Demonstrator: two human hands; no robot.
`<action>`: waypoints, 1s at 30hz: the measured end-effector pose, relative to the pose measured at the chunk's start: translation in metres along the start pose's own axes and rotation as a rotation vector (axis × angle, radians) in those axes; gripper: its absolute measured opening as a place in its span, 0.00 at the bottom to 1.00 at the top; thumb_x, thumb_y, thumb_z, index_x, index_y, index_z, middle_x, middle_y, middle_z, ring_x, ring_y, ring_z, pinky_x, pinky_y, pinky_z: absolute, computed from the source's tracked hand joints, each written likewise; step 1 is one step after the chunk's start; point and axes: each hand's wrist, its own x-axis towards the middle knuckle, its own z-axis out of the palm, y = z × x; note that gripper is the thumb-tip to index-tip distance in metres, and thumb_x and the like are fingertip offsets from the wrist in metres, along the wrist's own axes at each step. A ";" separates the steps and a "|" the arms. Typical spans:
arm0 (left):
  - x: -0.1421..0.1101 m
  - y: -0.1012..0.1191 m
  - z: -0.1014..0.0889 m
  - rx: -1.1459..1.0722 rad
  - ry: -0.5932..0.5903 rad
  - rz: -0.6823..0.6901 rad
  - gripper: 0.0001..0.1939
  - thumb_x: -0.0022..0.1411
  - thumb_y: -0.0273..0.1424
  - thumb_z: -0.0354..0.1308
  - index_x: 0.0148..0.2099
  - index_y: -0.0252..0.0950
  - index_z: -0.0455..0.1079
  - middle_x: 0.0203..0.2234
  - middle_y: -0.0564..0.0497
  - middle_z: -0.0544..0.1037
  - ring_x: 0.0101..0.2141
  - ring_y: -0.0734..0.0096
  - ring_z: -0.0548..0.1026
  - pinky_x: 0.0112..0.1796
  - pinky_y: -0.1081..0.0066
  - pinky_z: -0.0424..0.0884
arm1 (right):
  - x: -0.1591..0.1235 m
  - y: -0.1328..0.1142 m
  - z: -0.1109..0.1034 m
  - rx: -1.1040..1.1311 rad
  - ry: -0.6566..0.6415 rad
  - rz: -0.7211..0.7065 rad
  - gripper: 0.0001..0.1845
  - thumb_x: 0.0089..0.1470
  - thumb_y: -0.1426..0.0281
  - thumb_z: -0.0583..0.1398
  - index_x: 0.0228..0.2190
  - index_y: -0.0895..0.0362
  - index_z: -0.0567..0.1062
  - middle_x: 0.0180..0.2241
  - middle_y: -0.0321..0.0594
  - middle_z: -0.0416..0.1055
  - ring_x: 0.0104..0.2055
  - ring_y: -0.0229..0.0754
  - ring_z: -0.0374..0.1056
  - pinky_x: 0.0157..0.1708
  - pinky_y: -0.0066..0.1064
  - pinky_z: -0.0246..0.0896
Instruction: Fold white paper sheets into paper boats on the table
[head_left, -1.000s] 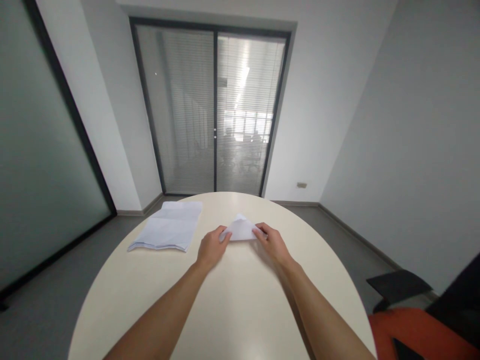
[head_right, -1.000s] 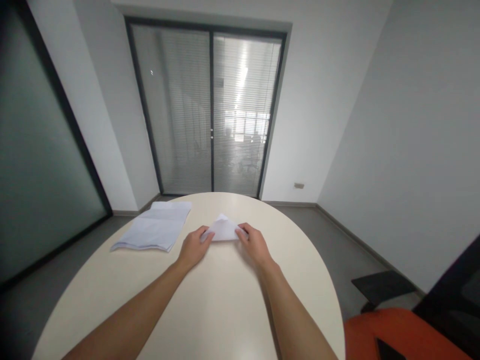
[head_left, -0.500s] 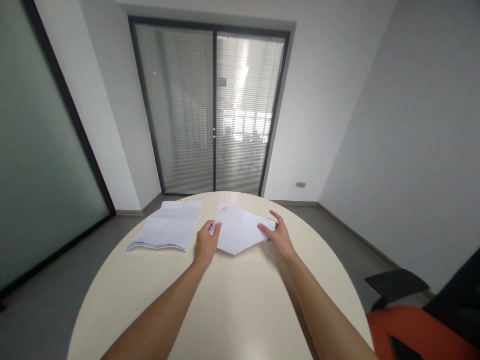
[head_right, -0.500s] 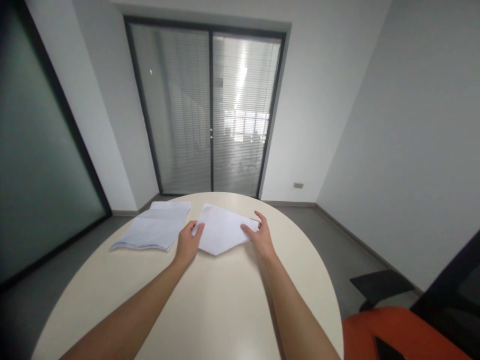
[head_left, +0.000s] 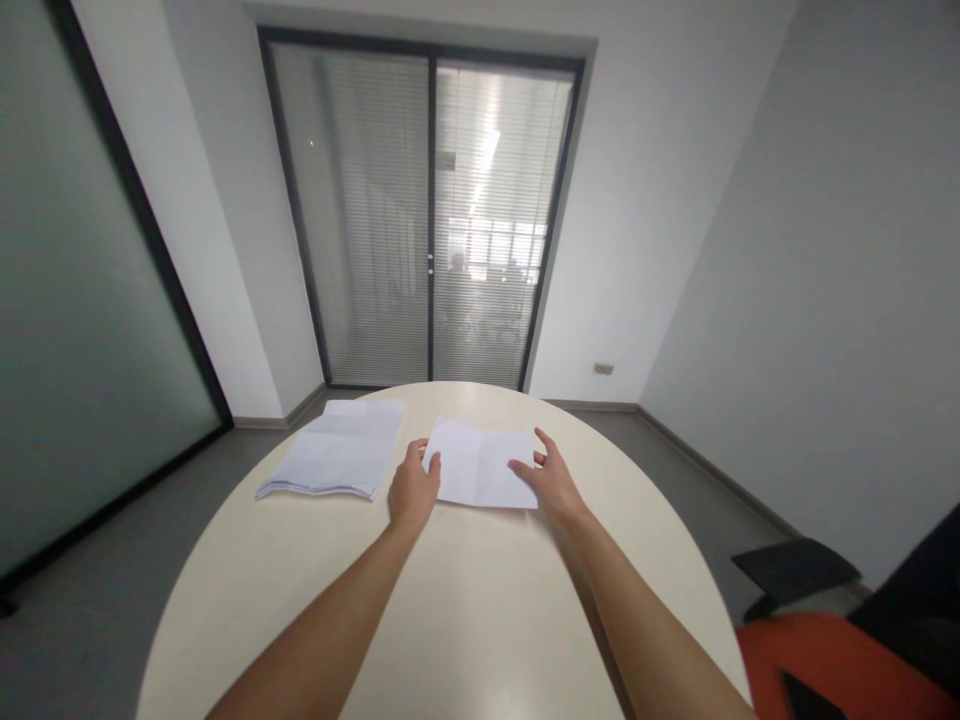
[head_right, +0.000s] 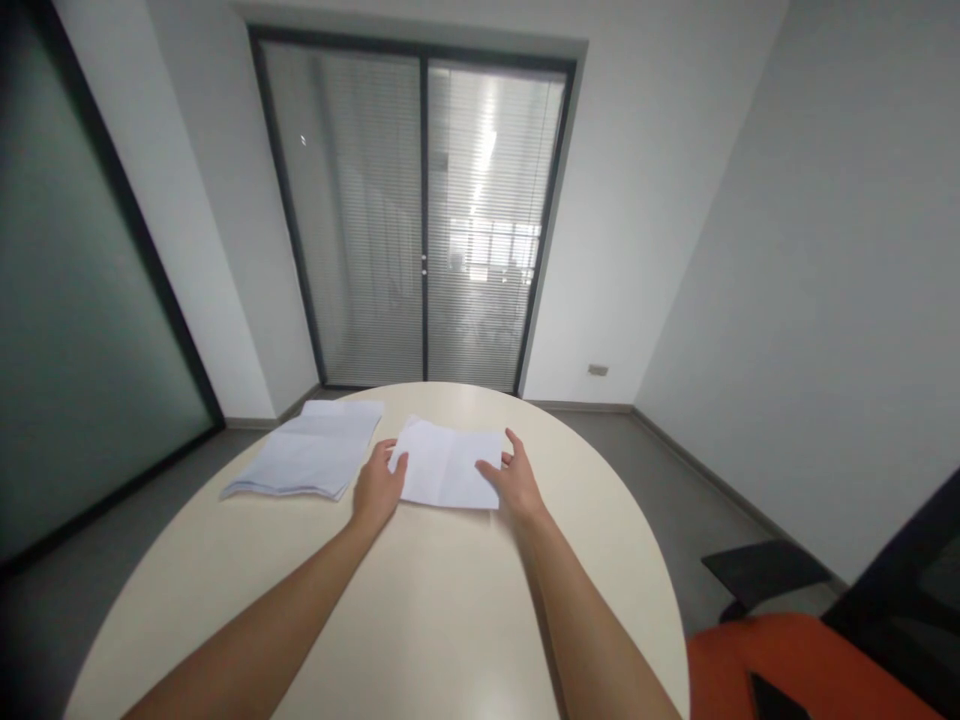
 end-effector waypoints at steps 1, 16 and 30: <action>-0.002 0.001 0.000 0.026 0.018 0.049 0.24 0.65 0.34 0.54 0.62 0.38 0.60 0.55 0.40 0.74 0.54 0.57 0.72 0.51 0.61 0.68 | 0.001 0.004 -0.001 -0.022 0.016 0.008 0.58 0.43 0.65 0.69 0.67 0.53 0.44 0.46 0.50 0.74 0.42 0.51 0.76 0.38 0.42 0.75; -0.035 0.017 0.008 0.326 -0.572 0.461 0.31 0.64 0.48 0.53 0.65 0.42 0.63 0.67 0.43 0.59 0.67 0.46 0.52 0.64 0.44 0.47 | 0.008 0.025 -0.027 -0.803 0.080 -0.168 0.18 0.54 0.70 0.57 0.46 0.54 0.78 0.48 0.47 0.75 0.44 0.46 0.73 0.52 0.42 0.65; -0.030 0.016 0.006 0.376 -0.519 0.416 0.26 0.67 0.45 0.51 0.63 0.43 0.65 0.65 0.42 0.63 0.66 0.45 0.54 0.62 0.40 0.50 | -0.004 0.009 -0.016 -0.874 -0.229 -0.371 0.18 0.51 0.67 0.63 0.45 0.55 0.80 0.57 0.50 0.70 0.62 0.53 0.61 0.64 0.53 0.46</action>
